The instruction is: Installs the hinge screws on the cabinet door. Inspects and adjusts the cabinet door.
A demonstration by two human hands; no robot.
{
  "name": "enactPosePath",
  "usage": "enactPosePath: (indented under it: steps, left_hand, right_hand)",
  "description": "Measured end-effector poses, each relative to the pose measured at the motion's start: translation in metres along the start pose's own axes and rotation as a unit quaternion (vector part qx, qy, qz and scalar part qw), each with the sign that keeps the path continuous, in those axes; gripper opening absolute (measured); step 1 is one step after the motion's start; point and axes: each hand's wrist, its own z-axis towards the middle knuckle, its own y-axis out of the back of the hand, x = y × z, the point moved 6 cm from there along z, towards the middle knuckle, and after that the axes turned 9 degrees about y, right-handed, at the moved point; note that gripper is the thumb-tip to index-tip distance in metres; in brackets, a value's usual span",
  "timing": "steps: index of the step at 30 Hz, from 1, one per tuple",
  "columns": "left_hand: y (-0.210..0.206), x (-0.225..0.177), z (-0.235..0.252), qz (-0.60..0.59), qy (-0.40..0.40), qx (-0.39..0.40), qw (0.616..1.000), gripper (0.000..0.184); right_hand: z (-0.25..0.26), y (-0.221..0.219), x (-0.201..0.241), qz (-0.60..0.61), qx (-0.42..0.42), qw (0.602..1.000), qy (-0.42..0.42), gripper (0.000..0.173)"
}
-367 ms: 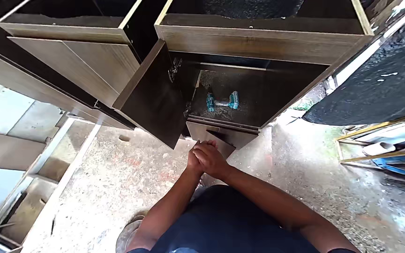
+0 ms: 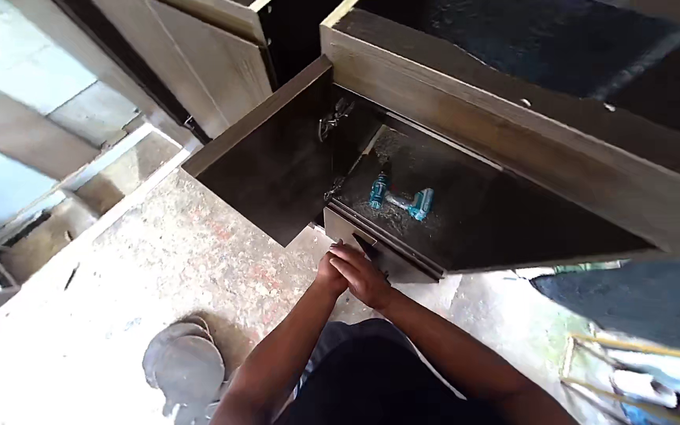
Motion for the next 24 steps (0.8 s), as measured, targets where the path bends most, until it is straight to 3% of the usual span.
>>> enactPosePath:
  steps: [2,4,7,10,13,15,18,20,22,24]
  left_hand:
    - [0.024,0.01,0.035,0.103,-0.009,-0.136,0.985,0.036]
    - [0.053,0.029,0.06,0.145,0.006,-0.212,0.966,0.032]
    - [0.083,0.054,0.089,0.108,0.026,-0.243,0.964,0.023]
    - [0.098,0.07,0.111,0.089,0.023,-0.209,0.974,0.025]
    - [0.087,0.056,0.129,0.109,-0.019,-0.162,0.981,0.027]
    - [0.074,0.039,0.139,0.12,-0.052,-0.145,0.981,0.026]
    - [0.047,0.003,0.149,0.138,-0.108,-0.125,0.976,0.023]
    - [0.026,-0.022,0.154,0.158,-0.149,-0.106,0.97,0.02]
    - [0.005,-0.04,0.16,0.155,-0.178,-0.062,0.97,0.021]
    - [-0.022,-0.058,0.162,0.15,-0.199,-0.009,0.969,0.023]
  right_hand:
    - [-0.006,0.022,-0.059,0.018,-0.004,0.996,-0.09,0.03]
    - [-0.022,0.034,-0.137,-0.023,0.043,0.974,-0.221,0.038]
    - [-0.046,0.037,-0.267,-0.132,0.183,0.894,-0.387,0.073]
    - [-0.065,0.024,-0.342,-0.21,0.289,0.829,-0.43,0.091]
    - [-0.059,0.016,-0.368,-0.24,0.274,0.821,-0.44,0.078]
    - [-0.059,0.016,-0.379,-0.233,0.256,0.82,-0.456,0.079]
    - [-0.056,0.031,-0.37,-0.224,0.215,0.836,-0.453,0.073]
    - [-0.049,0.048,-0.348,-0.183,0.115,0.88,-0.423,0.064]
    - [-0.052,0.065,-0.325,-0.097,-0.041,0.93,-0.351,0.054]
    - [-0.055,0.077,-0.307,0.034,-0.165,0.944,-0.284,0.043]
